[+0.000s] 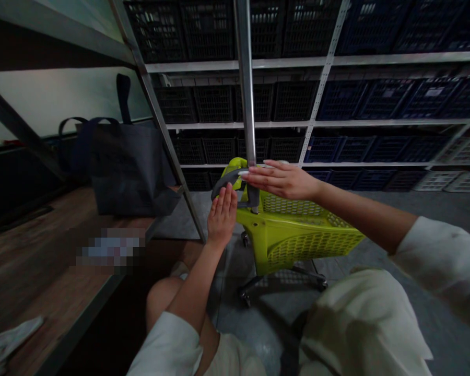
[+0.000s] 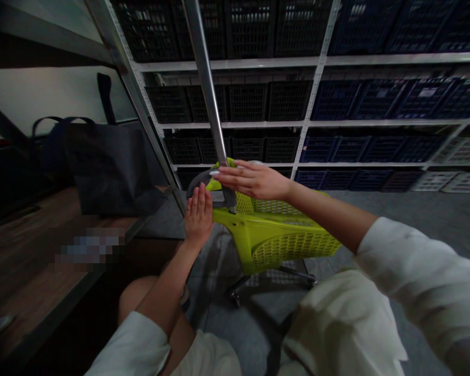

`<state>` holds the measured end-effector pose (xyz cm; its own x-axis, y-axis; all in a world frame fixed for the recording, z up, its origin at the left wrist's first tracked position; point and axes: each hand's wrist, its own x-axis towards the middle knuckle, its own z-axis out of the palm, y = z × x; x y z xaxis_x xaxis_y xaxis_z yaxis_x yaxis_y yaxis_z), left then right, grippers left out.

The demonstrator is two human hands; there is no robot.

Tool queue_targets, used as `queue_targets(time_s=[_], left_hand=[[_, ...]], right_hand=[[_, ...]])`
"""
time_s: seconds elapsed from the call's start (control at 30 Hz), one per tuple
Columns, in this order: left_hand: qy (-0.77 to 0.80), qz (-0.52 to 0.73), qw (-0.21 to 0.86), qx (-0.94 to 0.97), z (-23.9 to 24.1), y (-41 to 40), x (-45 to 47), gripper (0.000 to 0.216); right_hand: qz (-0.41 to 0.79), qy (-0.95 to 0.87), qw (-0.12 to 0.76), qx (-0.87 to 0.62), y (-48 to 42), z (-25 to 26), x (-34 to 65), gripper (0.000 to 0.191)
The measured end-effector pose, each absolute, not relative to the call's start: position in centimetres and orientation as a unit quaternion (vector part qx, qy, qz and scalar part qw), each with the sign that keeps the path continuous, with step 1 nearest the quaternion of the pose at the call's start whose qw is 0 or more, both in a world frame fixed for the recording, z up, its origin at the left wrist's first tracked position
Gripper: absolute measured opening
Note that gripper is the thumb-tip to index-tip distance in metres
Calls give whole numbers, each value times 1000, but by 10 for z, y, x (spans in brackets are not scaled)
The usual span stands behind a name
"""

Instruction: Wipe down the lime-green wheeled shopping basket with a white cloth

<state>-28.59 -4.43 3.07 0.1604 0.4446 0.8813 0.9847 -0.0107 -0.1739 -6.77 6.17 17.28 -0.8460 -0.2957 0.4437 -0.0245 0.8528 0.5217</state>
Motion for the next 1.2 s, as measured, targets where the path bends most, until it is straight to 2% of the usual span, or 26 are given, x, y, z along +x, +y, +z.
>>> queue_targets(time_s=[0.1,0.27,0.43,0.53,0.7,0.77,0.93,1.1,1.2], left_hand=[[-563,-323,423,-632,31,-44,-286,67],[-559,-326,414,-640,31,-44,-286,68],[-558,-336,408,-639,30,-44,-287,67],[-557,-325,431,-631,31,-45,-287,67],[-559,-320,428,-634,31,-44,-287,67],[-558,-319,430,-634,31,-44,-287,68],[-557,-313,443,-629,31,-45,-287,70],[-557,-316,425,-640,33,-46,-287,70],[-553,-317,435,-636,33,-46,-287,70]], right_hand=[[-252,-926,269,78,60,167,-70,65],[-218,-947,191,138,56,133,-61,62],[-216,-943,252,35,62,175,-65,66],[-214,-940,262,44,63,171,-65,66],[-210,-953,162,148,57,132,-57,60],[-229,-948,177,131,57,141,-57,61],[-286,-914,279,67,59,168,-65,68],[-247,-935,218,130,53,132,-64,62],[-236,-941,212,120,54,145,-64,62]])
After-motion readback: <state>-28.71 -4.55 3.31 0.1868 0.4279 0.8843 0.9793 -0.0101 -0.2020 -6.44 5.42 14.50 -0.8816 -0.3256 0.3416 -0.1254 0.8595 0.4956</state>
